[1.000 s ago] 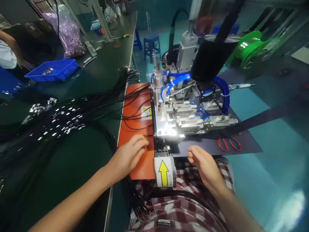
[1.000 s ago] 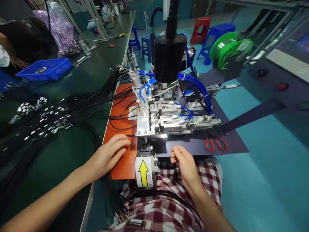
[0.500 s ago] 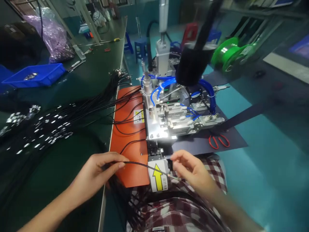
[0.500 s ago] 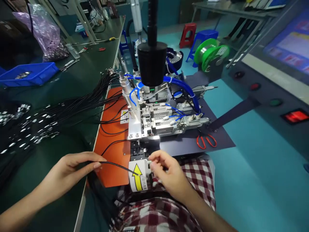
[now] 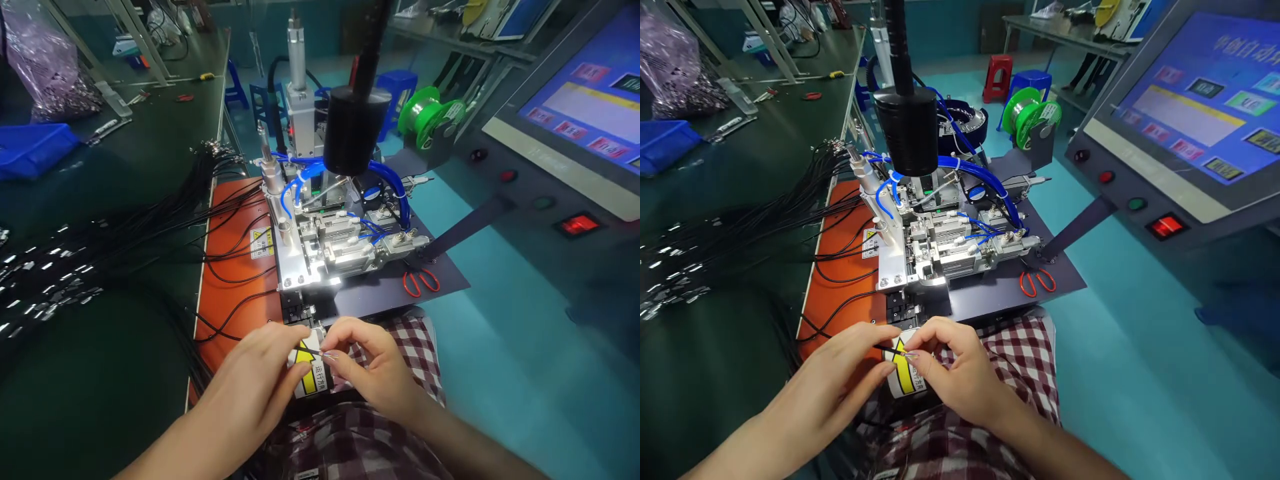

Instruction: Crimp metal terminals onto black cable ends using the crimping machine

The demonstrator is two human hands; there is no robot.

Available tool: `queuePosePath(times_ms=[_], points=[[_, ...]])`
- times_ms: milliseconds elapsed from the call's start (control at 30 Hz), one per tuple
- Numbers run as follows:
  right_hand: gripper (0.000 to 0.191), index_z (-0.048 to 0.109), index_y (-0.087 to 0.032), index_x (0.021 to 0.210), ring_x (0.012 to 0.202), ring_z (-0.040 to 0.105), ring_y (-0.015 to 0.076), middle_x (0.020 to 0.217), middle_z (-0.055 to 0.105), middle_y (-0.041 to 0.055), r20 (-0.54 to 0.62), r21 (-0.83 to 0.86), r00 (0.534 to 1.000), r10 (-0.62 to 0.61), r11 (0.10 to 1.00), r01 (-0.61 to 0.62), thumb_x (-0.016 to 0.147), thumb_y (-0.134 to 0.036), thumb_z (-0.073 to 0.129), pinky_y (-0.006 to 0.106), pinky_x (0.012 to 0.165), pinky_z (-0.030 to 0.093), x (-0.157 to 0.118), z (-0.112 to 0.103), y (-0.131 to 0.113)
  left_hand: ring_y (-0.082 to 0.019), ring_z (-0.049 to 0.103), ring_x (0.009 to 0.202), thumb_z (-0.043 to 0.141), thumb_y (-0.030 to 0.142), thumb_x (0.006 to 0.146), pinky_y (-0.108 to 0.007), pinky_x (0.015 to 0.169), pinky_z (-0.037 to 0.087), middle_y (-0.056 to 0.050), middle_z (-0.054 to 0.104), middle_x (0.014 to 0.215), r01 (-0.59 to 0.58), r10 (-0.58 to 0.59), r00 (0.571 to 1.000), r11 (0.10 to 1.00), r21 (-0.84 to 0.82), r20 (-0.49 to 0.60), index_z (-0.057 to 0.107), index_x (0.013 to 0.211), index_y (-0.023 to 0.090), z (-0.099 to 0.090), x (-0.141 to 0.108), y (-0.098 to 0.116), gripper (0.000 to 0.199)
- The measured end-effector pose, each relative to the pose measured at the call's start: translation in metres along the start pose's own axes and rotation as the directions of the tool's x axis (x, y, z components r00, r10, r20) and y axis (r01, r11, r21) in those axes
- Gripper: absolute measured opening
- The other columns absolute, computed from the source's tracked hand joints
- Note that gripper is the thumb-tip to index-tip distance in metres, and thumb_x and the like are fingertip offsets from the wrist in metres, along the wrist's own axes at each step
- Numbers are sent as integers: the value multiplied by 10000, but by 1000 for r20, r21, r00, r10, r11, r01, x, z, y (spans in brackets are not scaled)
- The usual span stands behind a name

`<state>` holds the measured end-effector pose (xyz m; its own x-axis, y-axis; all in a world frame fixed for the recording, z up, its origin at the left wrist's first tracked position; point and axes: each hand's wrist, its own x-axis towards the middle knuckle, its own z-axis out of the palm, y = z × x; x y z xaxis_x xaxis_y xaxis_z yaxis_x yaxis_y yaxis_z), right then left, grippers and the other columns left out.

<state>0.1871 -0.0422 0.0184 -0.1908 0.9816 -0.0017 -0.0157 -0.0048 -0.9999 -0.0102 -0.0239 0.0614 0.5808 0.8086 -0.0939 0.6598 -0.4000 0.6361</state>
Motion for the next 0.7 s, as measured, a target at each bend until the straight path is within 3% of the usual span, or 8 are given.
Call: queuePosePath(times_ms=[100, 267, 533, 700], points=[[17, 612, -190, 796, 588, 531, 107, 675, 576, -21, -1, 90, 995, 99, 991, -98, 813, -191, 609, 239, 578, 434, 2, -4, 1, -133, 541, 716, 378, 264, 941, -243, 651, 417, 1, 609, 818, 44, -31, 998, 973, -226, 59, 552, 969, 234, 4, 15, 12, 178], [109, 603, -170, 823, 533, 506, 74, 687, 590, -23, 49, 349, 967, 251, 903, -252, 843, -277, 597, 208, 543, 392, 10, -9, 10, -80, 458, 535, 394, 358, 935, -188, 493, 367, 28, 567, 704, 254, -227, 967, 786, -563, 118, 539, 842, 206, 14, 19, 7, 230], [211, 547, -161, 731, 487, 441, 62, 575, 513, -57, 124, 512, 949, 289, 801, -311, 805, -328, 652, 195, 502, 339, 22, 3, 13, -79, 470, 546, 446, 339, 916, -177, 493, 371, 28, 563, 685, 270, -270, 958, 752, -601, 93, 539, 806, 193, 20, 16, 5, 205], [222, 550, -175, 746, 446, 431, 70, 528, 501, -67, 29, 451, 962, 273, 855, -257, 780, -354, 675, 203, 460, 336, 14, 15, 21, -88, 475, 537, 428, 341, 921, -189, 490, 379, 21, 571, 676, 270, -277, 956, 716, -644, 93, 540, 826, 189, 25, 16, 4, 211]])
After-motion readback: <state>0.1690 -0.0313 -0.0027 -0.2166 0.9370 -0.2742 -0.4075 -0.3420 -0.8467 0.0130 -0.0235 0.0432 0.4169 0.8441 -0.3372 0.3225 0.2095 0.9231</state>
